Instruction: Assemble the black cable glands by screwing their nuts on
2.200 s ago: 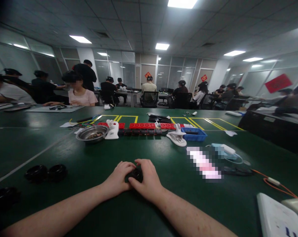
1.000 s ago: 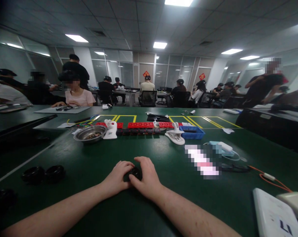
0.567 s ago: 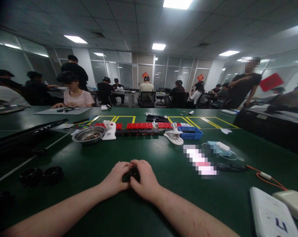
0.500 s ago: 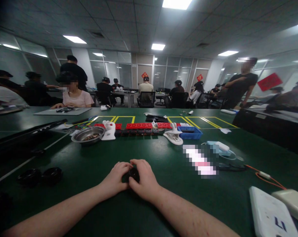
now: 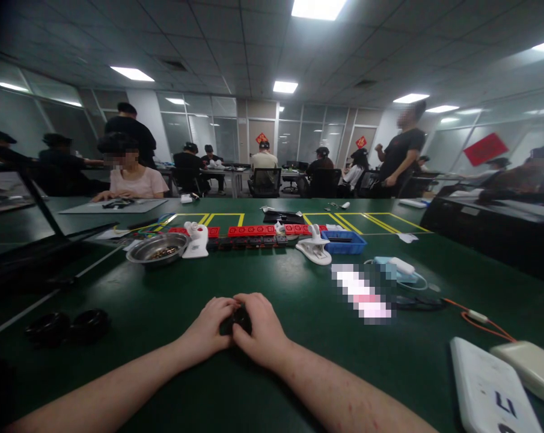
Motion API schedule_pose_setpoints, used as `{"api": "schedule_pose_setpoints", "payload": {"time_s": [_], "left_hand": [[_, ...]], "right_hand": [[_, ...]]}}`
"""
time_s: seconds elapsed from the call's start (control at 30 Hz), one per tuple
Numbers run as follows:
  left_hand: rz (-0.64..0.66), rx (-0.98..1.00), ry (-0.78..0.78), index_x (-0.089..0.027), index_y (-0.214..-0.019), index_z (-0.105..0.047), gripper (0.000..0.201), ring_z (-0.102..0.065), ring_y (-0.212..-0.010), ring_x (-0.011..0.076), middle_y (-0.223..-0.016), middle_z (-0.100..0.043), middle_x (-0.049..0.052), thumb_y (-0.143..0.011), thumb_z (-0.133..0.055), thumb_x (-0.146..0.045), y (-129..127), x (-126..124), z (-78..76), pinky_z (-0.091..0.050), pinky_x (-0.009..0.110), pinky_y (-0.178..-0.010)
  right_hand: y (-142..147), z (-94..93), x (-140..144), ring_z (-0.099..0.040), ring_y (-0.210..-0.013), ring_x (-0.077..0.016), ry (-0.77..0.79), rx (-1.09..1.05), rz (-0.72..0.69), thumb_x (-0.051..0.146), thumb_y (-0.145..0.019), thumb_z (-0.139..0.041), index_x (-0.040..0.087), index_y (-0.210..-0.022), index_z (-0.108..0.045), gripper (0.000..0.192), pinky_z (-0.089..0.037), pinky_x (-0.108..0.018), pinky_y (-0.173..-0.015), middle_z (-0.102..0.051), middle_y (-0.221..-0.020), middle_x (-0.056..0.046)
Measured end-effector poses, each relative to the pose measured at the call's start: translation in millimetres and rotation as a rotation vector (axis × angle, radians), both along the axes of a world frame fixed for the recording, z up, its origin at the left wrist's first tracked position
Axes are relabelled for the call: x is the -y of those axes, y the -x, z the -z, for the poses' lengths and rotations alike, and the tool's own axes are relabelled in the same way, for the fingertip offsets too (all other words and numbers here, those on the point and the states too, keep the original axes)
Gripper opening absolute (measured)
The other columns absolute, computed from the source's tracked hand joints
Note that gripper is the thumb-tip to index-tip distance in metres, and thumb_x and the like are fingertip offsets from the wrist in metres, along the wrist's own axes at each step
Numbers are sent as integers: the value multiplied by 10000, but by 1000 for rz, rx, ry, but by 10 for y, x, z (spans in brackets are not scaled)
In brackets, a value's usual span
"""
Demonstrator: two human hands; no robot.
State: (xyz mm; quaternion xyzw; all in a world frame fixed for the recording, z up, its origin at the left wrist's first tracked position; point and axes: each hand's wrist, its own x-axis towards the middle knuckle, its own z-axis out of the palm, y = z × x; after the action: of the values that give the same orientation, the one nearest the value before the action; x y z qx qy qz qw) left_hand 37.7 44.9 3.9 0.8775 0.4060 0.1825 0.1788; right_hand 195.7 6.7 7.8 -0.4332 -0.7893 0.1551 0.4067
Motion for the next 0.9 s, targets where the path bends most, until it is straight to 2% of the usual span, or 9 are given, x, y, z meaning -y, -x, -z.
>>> {"api": "schedule_pose_setpoints", "payload": {"time_s": [0.17,0.3,0.47,0.57,0.73,0.9], "left_hand": [[0,-6,-3,-220,-900,-578,312,-459,-985,241,-1012,-537,41,-615,-632,-333,1,7,-9,-265,443,-947],[4,11,-10,-215,-910,-574,313,-465,-974,237,-1010,-537,45,-632,-622,-350,5,13,-7,-278,433,-938],[1,16,1,-210,-975,-556,375,-461,-981,238,-1019,-538,50,-635,-617,-356,-3,9,-7,-290,431,-932],[-13,0,-6,-209,-935,-569,337,-460,-988,237,-1015,-544,45,-620,-621,-316,-11,0,5,-281,426,-940],[-16,-3,-13,-220,-902,-572,310,-458,-985,236,-1008,-540,37,-610,-629,-304,-8,-1,15,-279,418,-940],[-5,-3,7,-229,-910,-574,305,-460,-976,235,-1005,-538,31,-634,-613,-353,-2,17,-22,-286,420,-930]], "right_hand": [[1,-10,-8,-437,-990,-215,-36,3,65,151,-655,-564,189,-1050,-442,416,-357,-386,-868,-494,-1039,-74],[6,1,-19,-471,-890,-201,-9,10,90,157,-665,-561,183,-1007,-464,357,-392,-368,-803,-519,-935,-59],[-6,-1,-11,-465,-935,-187,25,0,-13,66,-642,-481,183,-1055,-444,431,-377,-356,-845,-515,-996,-60],[-12,-6,-2,-441,-995,-198,12,-4,-37,73,-630,-495,184,-1103,-415,493,-355,-371,-880,-493,-1058,-69],[-3,9,-3,-439,-997,-215,7,2,38,148,-657,-550,201,-1075,-432,437,-358,-388,-866,-490,-1055,-70],[15,0,-20,-453,-936,-205,-6,14,90,141,-661,-546,185,-1012,-459,364,-373,-372,-833,-503,-990,-66]]}}
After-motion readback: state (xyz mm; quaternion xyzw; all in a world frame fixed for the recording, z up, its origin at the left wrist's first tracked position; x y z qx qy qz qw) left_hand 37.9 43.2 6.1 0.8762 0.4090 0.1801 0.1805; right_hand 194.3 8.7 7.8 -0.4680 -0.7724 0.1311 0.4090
